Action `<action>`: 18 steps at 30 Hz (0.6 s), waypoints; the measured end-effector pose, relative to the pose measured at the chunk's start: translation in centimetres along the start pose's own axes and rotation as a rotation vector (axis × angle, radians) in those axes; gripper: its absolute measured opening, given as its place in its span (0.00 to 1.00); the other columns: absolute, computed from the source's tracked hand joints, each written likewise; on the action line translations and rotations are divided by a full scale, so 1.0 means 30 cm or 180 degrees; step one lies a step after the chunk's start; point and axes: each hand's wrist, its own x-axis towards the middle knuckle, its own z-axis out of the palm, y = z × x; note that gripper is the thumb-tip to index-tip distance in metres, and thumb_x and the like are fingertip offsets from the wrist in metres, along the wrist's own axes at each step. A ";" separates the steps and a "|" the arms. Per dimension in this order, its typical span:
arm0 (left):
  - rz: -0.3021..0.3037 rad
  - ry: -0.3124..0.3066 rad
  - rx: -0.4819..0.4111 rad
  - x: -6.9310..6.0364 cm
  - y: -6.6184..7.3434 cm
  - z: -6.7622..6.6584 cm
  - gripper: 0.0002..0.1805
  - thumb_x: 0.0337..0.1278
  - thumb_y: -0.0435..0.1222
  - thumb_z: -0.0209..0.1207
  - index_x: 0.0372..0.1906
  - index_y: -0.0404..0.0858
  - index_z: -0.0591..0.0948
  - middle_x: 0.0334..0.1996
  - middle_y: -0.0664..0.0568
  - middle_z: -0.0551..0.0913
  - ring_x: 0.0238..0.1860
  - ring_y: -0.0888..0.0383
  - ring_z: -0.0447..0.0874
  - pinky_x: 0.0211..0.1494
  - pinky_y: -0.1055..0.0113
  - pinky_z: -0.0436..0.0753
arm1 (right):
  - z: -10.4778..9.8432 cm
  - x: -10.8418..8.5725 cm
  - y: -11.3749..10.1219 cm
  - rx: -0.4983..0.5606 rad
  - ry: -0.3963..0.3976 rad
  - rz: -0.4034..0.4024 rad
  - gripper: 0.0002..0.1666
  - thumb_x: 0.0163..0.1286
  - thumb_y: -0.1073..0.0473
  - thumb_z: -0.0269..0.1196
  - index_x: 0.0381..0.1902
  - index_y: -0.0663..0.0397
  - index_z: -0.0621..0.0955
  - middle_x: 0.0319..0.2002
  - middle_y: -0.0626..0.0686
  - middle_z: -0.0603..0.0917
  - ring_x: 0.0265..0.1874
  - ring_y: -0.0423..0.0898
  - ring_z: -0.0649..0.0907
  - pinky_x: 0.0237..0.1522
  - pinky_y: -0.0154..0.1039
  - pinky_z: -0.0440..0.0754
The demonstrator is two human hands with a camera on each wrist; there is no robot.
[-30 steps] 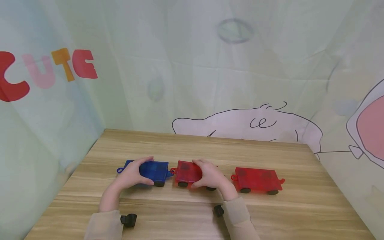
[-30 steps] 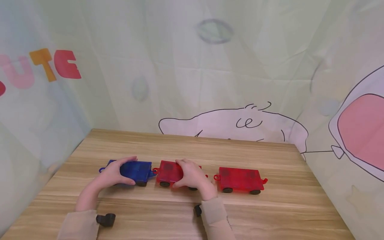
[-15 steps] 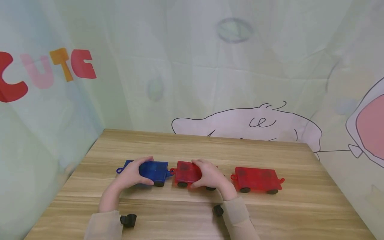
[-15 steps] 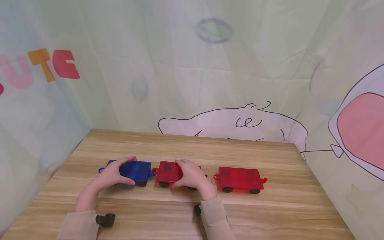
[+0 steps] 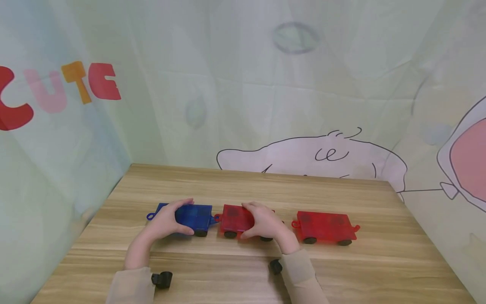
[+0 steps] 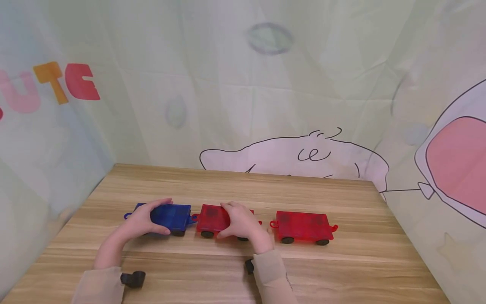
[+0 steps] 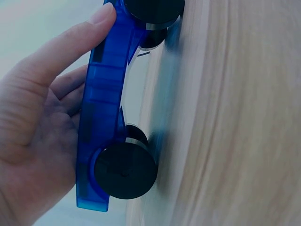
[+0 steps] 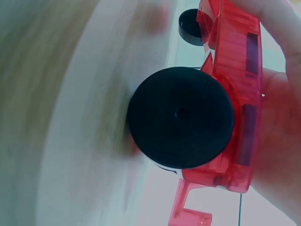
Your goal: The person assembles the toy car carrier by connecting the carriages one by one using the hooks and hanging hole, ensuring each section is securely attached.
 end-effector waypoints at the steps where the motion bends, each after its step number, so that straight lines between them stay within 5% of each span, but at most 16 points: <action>1: -0.0001 0.0000 -0.0001 0.000 0.001 -0.001 0.52 0.39 0.45 0.77 0.70 0.32 0.65 0.68 0.34 0.70 0.70 0.30 0.59 0.68 0.31 0.60 | 0.000 0.000 -0.001 -0.0004 0.0000 0.0001 0.53 0.49 0.48 0.77 0.70 0.58 0.69 0.67 0.58 0.72 0.64 0.55 0.74 0.61 0.55 0.77; 18: -0.0020 0.0012 0.0001 0.003 -0.006 0.000 0.52 0.39 0.46 0.77 0.70 0.32 0.65 0.68 0.35 0.70 0.71 0.31 0.58 0.68 0.31 0.59 | 0.001 0.002 -0.005 -0.0070 -0.0049 0.0032 0.53 0.50 0.48 0.77 0.70 0.57 0.68 0.68 0.57 0.72 0.65 0.55 0.73 0.63 0.54 0.75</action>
